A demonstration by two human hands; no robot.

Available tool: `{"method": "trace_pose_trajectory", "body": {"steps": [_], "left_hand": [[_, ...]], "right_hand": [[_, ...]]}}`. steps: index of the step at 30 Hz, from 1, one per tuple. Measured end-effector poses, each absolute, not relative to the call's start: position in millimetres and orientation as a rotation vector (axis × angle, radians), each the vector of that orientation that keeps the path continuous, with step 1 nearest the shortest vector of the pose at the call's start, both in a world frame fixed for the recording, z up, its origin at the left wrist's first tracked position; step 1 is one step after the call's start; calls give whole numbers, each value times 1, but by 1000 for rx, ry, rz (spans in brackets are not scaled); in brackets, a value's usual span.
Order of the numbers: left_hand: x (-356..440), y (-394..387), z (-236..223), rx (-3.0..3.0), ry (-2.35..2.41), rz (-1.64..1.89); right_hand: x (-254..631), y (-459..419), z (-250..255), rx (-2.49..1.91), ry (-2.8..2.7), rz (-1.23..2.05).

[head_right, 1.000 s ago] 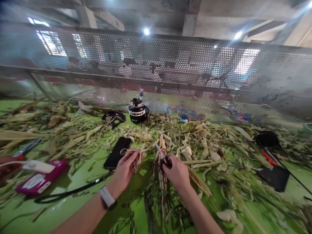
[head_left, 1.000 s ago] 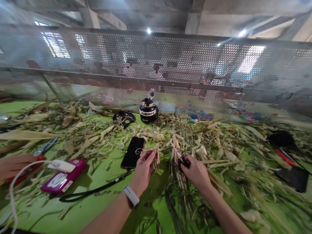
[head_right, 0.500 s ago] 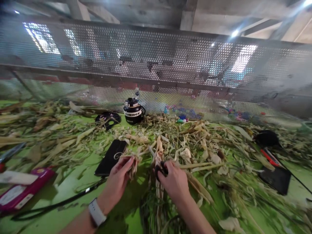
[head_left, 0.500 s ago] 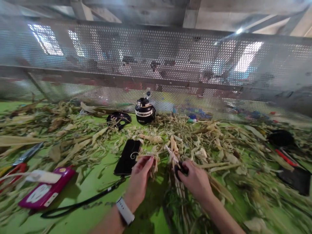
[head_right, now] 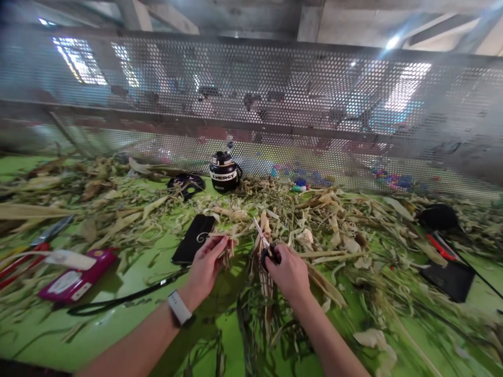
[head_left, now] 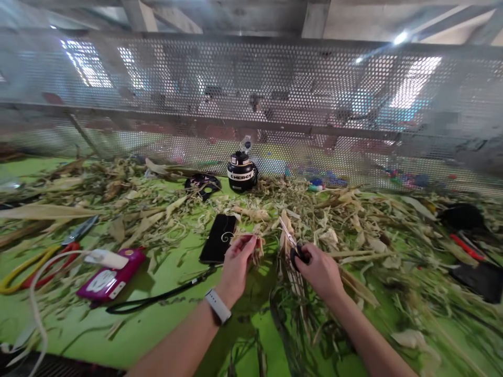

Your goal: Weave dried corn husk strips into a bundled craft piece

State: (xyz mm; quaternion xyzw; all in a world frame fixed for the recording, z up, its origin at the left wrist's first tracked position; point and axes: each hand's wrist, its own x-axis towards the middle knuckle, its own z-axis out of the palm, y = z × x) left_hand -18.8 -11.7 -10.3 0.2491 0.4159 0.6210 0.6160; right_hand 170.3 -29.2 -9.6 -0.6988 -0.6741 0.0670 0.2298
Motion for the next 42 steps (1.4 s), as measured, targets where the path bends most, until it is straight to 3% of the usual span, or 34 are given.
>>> {"method": "trace_pose_trajectory", "body": {"steps": [8,15,18,27,42], "left_hand": [[-21,-11,-14,595,921,1372],[-19,-8,-17,563,916,1468],[-18,-11,-14,590,884,1454],[-12,-25,-10,754,714,1225],[-13,-30,-2,898,774,1071]], "right_hand": [[174,-29,-4,-1877,-1746,316],[162,-32,6,-1437,-1421,1232],[154,-37,9,-1312,-1233,1456],[143,-42,8,-1161,-915,1478],[144,-41,10,-1290,-954,1356]]}}
